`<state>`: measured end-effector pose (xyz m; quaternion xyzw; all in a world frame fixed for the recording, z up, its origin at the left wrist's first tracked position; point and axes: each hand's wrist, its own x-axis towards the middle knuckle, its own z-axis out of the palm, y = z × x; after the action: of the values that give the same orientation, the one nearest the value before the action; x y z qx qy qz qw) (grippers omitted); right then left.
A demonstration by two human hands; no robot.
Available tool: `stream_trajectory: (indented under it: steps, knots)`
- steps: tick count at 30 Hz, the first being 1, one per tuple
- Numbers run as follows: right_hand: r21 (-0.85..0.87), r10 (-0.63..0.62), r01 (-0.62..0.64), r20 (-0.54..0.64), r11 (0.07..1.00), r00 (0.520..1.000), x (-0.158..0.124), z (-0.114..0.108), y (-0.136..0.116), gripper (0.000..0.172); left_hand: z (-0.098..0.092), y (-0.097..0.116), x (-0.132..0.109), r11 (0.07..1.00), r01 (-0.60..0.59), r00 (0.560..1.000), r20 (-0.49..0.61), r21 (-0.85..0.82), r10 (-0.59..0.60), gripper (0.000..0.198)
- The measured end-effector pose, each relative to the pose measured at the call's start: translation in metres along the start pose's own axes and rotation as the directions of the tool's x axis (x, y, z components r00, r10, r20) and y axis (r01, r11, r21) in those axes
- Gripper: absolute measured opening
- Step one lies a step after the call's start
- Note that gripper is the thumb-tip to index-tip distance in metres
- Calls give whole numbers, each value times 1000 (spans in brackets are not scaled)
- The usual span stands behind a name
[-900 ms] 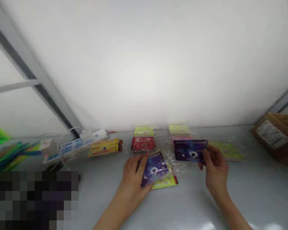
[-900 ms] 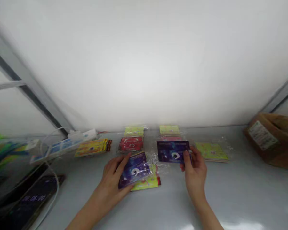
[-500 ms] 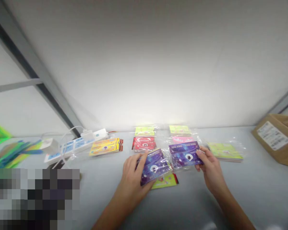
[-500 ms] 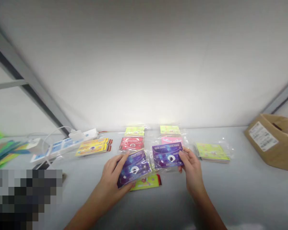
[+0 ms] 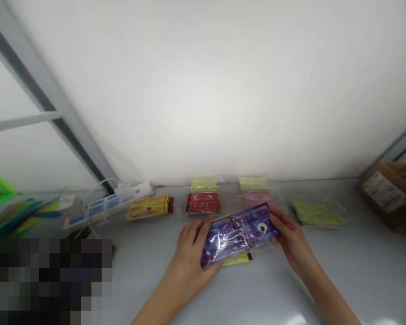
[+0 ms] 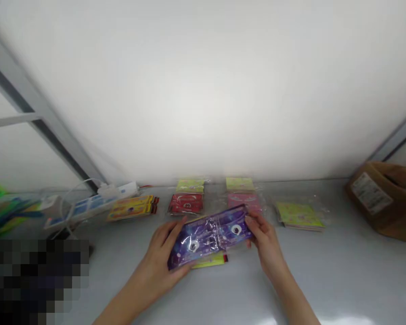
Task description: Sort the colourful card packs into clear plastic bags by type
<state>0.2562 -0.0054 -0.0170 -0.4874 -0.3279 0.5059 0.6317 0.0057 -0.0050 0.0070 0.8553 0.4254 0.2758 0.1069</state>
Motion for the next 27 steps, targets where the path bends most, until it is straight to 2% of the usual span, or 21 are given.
stream_trajectory:
  steps: [6,11,13,16,18,20,23,27]
  knots:
    - [51,17,-20,48,999,999,-6,7,-7,33,1,-1,0,1000,14,1000,7,-24,-13,81]
    - [-87,5,12,190,996,982,-10,9,-5,29,2,-1,-1,999,25,1000,19,-38,-24,83]
    - [-202,2,59,287,978,958,-11,10,-4,33,3,-1,-1,999,27,999,22,-41,-26,82]
    - [-371,43,139,442,918,896,-14,13,-5,43,5,-1,-1,999,16,1000,20,-51,-15,83]
    - [-426,70,178,506,887,860,-15,16,-4,42,6,-1,-1,998,11,1000,30,-56,-10,85]
    - [-426,72,172,499,888,863,-16,19,-2,38,7,-1,-1,998,11,999,45,-55,-9,85]
    - [-345,80,71,404,936,911,-15,19,3,28,9,0,-2,998,13,999,45,-55,-10,81]
    - [-248,96,-13,322,969,942,-12,17,8,29,9,1,-2,999,10,999,40,-52,-8,82]
